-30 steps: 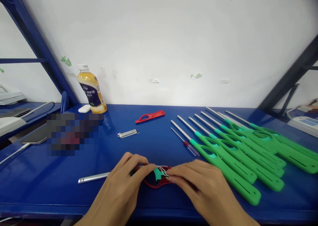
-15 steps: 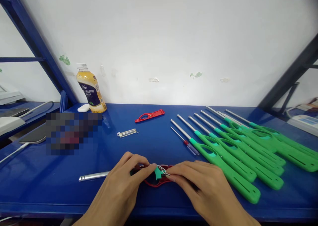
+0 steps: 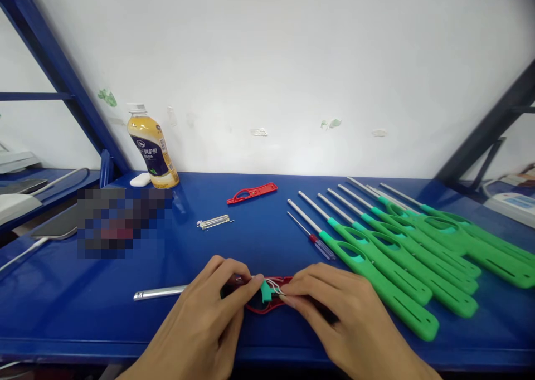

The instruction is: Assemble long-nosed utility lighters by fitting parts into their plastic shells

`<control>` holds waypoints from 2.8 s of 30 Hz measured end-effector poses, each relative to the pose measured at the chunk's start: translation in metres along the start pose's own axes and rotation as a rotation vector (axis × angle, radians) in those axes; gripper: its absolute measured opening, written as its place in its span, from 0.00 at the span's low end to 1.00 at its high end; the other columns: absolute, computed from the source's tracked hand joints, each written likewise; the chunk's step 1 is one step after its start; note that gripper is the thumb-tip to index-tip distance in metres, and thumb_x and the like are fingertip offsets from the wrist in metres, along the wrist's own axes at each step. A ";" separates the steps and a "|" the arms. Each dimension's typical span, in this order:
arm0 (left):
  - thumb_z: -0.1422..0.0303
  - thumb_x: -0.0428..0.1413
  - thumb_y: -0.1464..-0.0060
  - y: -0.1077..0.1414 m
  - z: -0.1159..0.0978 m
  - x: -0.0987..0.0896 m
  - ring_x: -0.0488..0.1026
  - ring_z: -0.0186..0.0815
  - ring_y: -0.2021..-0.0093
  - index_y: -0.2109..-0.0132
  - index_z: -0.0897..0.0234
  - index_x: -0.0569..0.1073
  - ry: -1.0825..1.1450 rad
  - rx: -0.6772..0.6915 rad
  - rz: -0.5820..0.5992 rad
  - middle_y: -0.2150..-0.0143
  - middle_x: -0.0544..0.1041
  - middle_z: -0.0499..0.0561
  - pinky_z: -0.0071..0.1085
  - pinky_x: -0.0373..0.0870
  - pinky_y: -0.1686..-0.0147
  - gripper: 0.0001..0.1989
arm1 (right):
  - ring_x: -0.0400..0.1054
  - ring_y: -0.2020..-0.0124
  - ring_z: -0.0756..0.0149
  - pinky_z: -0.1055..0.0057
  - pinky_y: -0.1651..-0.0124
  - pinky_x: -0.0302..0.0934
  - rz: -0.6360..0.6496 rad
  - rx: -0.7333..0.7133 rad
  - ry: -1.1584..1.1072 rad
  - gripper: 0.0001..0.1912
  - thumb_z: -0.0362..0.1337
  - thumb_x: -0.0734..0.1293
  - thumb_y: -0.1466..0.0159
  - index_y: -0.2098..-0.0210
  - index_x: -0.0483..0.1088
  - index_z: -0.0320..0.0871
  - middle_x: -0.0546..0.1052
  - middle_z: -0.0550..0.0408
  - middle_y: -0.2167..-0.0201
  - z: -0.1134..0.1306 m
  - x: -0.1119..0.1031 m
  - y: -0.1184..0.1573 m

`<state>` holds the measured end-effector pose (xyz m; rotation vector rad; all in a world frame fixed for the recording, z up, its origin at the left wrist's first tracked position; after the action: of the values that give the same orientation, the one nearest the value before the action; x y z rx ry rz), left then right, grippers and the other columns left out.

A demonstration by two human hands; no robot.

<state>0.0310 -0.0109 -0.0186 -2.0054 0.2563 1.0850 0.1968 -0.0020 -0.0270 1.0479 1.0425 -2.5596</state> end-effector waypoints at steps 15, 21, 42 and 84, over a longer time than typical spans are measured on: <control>0.78 0.51 0.26 0.001 -0.007 0.004 0.72 0.40 0.57 0.45 0.65 0.76 -0.031 0.009 0.036 0.54 0.76 0.55 0.36 0.79 0.58 0.11 | 0.77 0.62 0.64 0.67 0.57 0.71 0.064 0.019 0.042 0.09 0.32 0.68 0.23 0.58 0.80 0.49 0.83 0.58 0.60 0.003 0.002 0.002; 0.78 0.50 0.26 0.002 -0.009 0.001 0.72 0.40 0.59 0.42 0.65 0.75 -0.039 0.035 0.007 0.56 0.75 0.55 0.35 0.79 0.60 0.13 | 0.78 0.62 0.63 0.67 0.57 0.71 0.076 -0.010 0.077 0.10 0.33 0.67 0.23 0.59 0.80 0.48 0.84 0.56 0.60 0.007 0.001 0.000; 0.58 0.50 0.21 0.015 0.039 -0.034 0.83 0.37 0.61 0.52 0.50 0.86 -0.156 -0.113 0.011 0.55 0.85 0.48 0.30 0.81 0.61 0.18 | 0.78 0.61 0.63 0.67 0.56 0.72 0.058 0.012 0.043 0.09 0.33 0.68 0.24 0.56 0.81 0.51 0.85 0.59 0.58 0.001 0.001 0.000; 0.57 0.50 0.27 -0.032 0.134 -0.043 0.78 0.55 0.47 0.46 0.65 0.85 -0.387 -0.260 0.178 0.48 0.81 0.62 0.51 0.76 0.45 0.22 | 0.81 0.41 0.67 0.77 0.38 0.74 -0.255 -0.148 0.137 0.23 0.22 0.62 0.26 0.44 0.78 0.51 0.81 0.55 0.38 0.002 -0.033 0.011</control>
<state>-0.0592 0.1016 -0.0064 -1.9696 0.0935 1.6639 0.2238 -0.0139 -0.0097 1.1291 1.4637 -2.5786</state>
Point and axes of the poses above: each hand's wrist, its own y-axis away from the middle knuckle, its own x-axis out of the palm, z = x × y, the point moved 9 cm from there along -y, towards the middle knuckle
